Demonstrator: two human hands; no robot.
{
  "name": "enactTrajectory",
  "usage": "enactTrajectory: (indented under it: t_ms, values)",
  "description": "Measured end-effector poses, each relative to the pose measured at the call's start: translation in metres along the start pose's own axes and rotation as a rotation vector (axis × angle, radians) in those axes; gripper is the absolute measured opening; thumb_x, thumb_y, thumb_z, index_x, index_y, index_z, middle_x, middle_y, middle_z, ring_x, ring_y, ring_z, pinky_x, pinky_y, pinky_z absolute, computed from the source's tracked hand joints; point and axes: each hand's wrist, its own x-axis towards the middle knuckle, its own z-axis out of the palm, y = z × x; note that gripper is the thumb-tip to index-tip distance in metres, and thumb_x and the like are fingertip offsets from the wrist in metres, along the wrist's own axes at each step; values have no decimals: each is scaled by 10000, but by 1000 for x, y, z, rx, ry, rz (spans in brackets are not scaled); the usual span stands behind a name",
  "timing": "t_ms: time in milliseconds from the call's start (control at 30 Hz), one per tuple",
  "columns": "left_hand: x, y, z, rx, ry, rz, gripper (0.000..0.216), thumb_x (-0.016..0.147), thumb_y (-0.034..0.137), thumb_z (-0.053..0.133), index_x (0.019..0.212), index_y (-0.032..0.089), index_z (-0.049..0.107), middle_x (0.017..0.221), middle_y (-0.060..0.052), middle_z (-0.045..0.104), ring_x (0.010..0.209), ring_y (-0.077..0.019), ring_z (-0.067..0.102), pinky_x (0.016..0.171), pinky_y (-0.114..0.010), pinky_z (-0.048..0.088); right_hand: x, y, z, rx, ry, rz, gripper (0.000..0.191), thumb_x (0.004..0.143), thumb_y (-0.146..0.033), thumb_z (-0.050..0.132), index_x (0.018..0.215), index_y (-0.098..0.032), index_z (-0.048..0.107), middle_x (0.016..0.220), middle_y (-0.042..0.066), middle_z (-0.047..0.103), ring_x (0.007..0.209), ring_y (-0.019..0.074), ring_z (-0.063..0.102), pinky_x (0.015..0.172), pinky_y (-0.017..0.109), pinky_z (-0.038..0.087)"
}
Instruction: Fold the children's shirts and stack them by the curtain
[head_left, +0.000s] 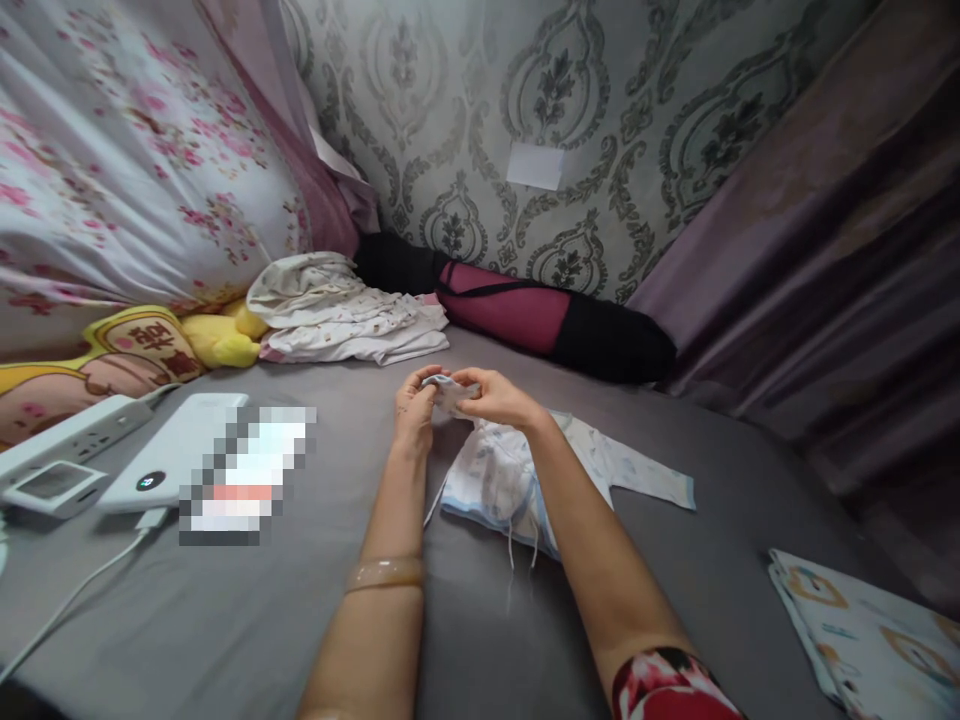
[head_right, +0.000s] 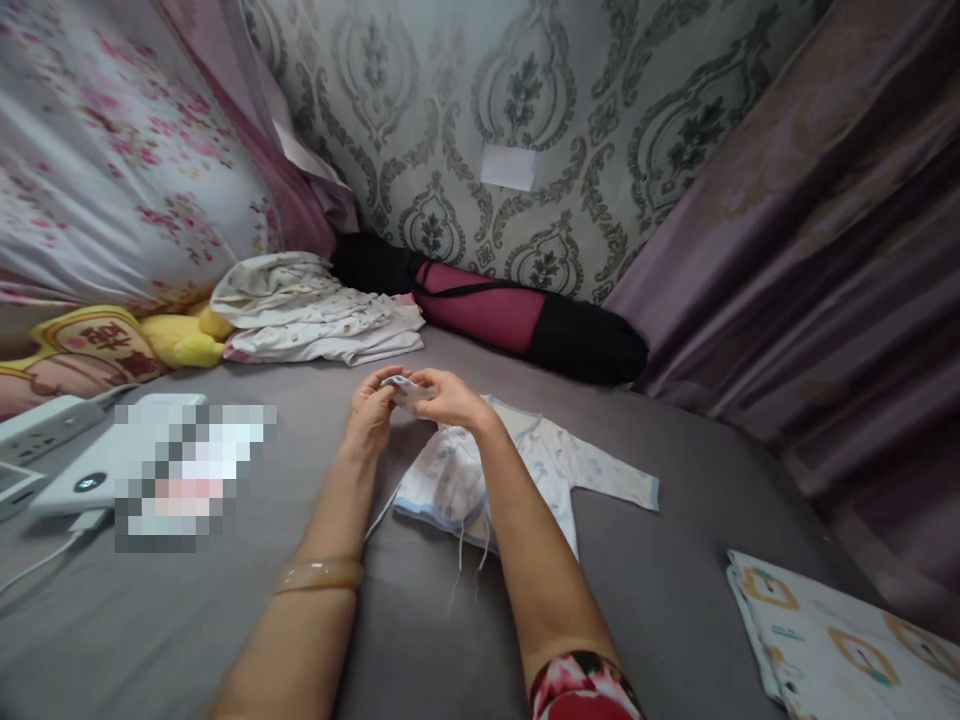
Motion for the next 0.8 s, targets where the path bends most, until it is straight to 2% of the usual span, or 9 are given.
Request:
enactTrajectory:
  t_ms: [100,167,333,433,567,633,733,800]
  values:
    - [5,-3,-2,-4,4,4,347,533,184,561,871,147,628,797,-31,676,672,-126,587,633,-233,438,13,3,10,-87,134,20,183,817,-217,595,959,-164,698,896,13,704,596,89,608,629,205,477]
    - [8,-6,-4,15,37,17,363,529,161,529,874,143,639,750,-13,655,623,-109,554,590,-212,412,23,2,16,-157,210,24,155,850,-213,560,922,-176,692,844,0,702,598,99,622,669,220,483]
    - [13,-8,-7,54,229,-5,396,577,128,533,961,140,626,695,19,620,589,-96,546,580,-199,413,49,-2,35,-395,346,-55,241,873,-105,476,986,-196,668,982,22,704,944,145,629,866,231,439]
    - [15,-11,-10,52,294,-20,472,599,104,560,1068,147,593,674,36,609,574,-85,545,588,-190,415,60,3,52,-464,343,-34,292,894,-87,427,1064,-185,643,1084,57,675,1025,158,600,893,238,429]
    - [18,-17,-15,89,282,-53,538,627,93,543,1160,166,571,672,42,598,555,-88,544,573,-195,426,68,17,75,-503,315,30,326,918,-96,392,1123,-195,624,1143,71,651,1053,165,590,904,250,432]
    - [21,-21,-17,144,276,-74,493,636,101,524,1119,153,606,655,38,581,563,-99,549,580,-209,442,68,24,82,-492,257,24,337,921,-95,392,1157,-179,617,1166,78,651,1078,163,585,929,246,423]
    - [23,-25,-20,216,260,-107,398,637,133,537,1018,121,651,661,8,599,628,-135,592,634,-248,479,64,33,85,-450,160,-66,411,893,-70,421,1272,-155,556,1283,83,607,1172,148,542,995,232,386]
    - [23,-26,-21,254,246,-111,367,646,163,555,993,113,661,699,-20,630,702,-172,628,689,-286,502,56,37,79,-449,177,-85,476,873,-47,414,1325,-160,513,1364,73,553,1233,139,497,1029,231,363]
